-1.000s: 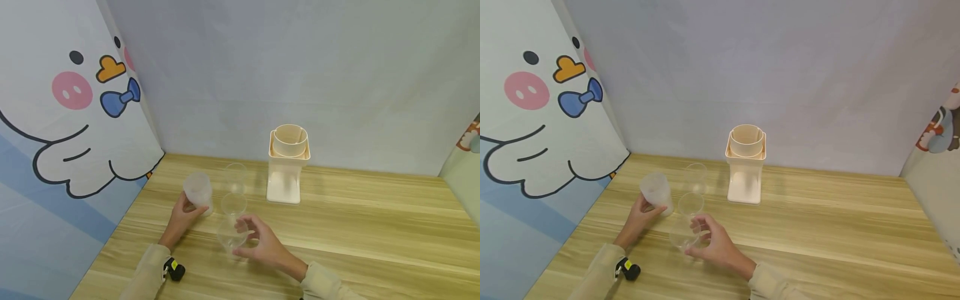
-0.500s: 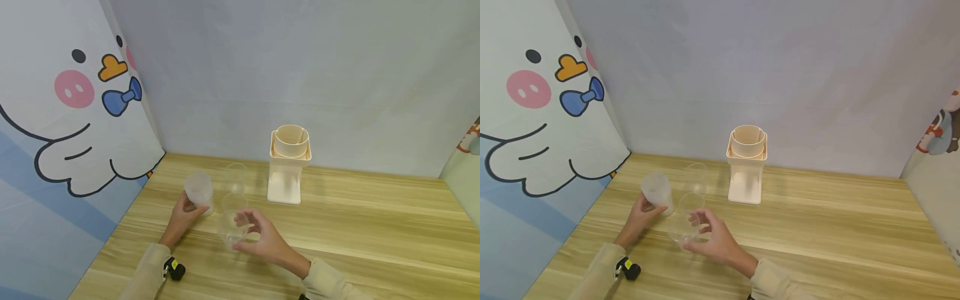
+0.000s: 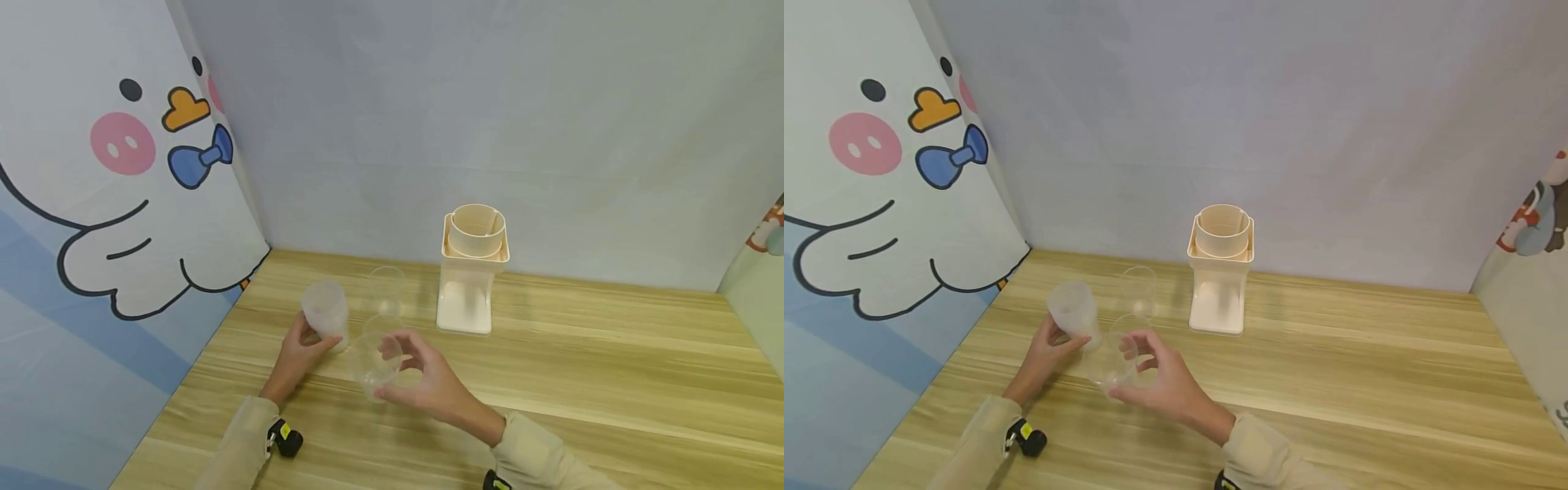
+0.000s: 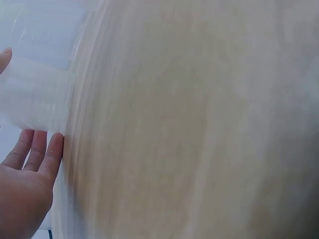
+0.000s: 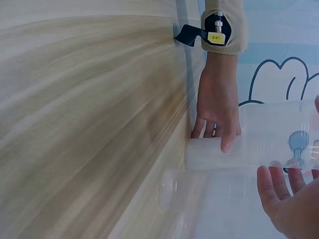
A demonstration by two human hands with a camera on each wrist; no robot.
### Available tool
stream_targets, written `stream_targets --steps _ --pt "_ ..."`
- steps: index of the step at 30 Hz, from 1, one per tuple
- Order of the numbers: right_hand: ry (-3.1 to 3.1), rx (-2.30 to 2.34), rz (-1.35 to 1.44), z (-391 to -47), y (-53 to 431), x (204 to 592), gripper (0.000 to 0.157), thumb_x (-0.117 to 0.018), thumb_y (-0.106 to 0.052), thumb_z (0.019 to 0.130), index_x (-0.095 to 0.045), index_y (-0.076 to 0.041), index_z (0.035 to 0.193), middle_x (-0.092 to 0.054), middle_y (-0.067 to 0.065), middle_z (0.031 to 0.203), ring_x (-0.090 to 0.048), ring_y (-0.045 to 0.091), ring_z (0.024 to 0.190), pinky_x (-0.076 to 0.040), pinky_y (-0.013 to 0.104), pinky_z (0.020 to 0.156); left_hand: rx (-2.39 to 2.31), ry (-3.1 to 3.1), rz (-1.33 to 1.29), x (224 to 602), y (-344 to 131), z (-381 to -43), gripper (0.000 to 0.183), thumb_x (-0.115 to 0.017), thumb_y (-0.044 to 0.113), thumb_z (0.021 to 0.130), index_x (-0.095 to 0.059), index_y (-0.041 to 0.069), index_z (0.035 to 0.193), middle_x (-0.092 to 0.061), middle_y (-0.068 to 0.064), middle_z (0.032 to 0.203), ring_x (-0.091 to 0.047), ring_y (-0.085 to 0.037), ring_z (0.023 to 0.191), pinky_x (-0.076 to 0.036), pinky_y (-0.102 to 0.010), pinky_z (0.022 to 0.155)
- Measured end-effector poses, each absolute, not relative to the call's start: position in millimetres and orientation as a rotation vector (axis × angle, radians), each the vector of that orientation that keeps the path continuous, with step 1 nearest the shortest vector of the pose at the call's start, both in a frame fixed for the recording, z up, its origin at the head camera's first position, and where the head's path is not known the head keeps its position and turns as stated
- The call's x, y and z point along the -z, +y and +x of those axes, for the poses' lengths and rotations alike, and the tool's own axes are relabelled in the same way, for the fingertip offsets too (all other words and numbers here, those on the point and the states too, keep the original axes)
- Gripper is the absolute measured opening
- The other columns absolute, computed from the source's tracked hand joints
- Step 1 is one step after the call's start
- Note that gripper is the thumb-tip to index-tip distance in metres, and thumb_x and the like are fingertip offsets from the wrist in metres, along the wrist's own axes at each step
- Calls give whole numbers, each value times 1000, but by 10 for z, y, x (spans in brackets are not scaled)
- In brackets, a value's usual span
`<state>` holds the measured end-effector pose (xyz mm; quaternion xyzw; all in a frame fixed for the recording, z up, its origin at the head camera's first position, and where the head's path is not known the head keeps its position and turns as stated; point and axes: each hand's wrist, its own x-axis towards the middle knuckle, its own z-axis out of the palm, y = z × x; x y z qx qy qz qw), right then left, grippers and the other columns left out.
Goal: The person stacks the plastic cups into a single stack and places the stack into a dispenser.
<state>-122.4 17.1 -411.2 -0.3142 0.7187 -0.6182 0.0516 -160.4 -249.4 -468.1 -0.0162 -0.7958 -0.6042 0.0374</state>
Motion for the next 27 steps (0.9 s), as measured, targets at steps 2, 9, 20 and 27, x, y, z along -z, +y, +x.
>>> stream_targets --steps 2,9,20,27 --pt "2195 1874 -954 -1235 164 4089 61 -81 -14 74 -48 -4 125 -60 12 117 -56 26 107 -49 39 83 1852 -2441 -53 4679 -2492 -1603 71 -76 17 82 -36 9 141 -51 -16 131 -50 -29 116 -44 -43 93" --pt "2211 1880 -951 -1287 122 4009 63 -82 -12 73 -49 -2 126 -60 14 115 -56 25 107 -50 38 83 1856 -2437 -56 4665 -2484 -1601 70 -75 16 82 -37 10 140 -52 -15 130 -50 -28 115 -45 -42 93" --pt "2220 1920 -979 -1394 31 3908 61 -82 -9 72 -50 -9 124 -61 6 113 -57 23 106 -50 39 82 1853 -2450 -77 4672 -2503 -1592 75 -73 14 84 -31 12 146 -50 -16 131 -49 -30 116 -43 -47 95" --pt "2224 1926 -937 -1434 -43 3751 62 -80 1 71 -48 0 125 -60 16 114 -57 33 106 -49 46 83 1850 -2452 -75 4679 -2504 -1599 72 -74 16 83 -34 11 143 -51 -16 130 -50 -30 115 -43 -46 95"
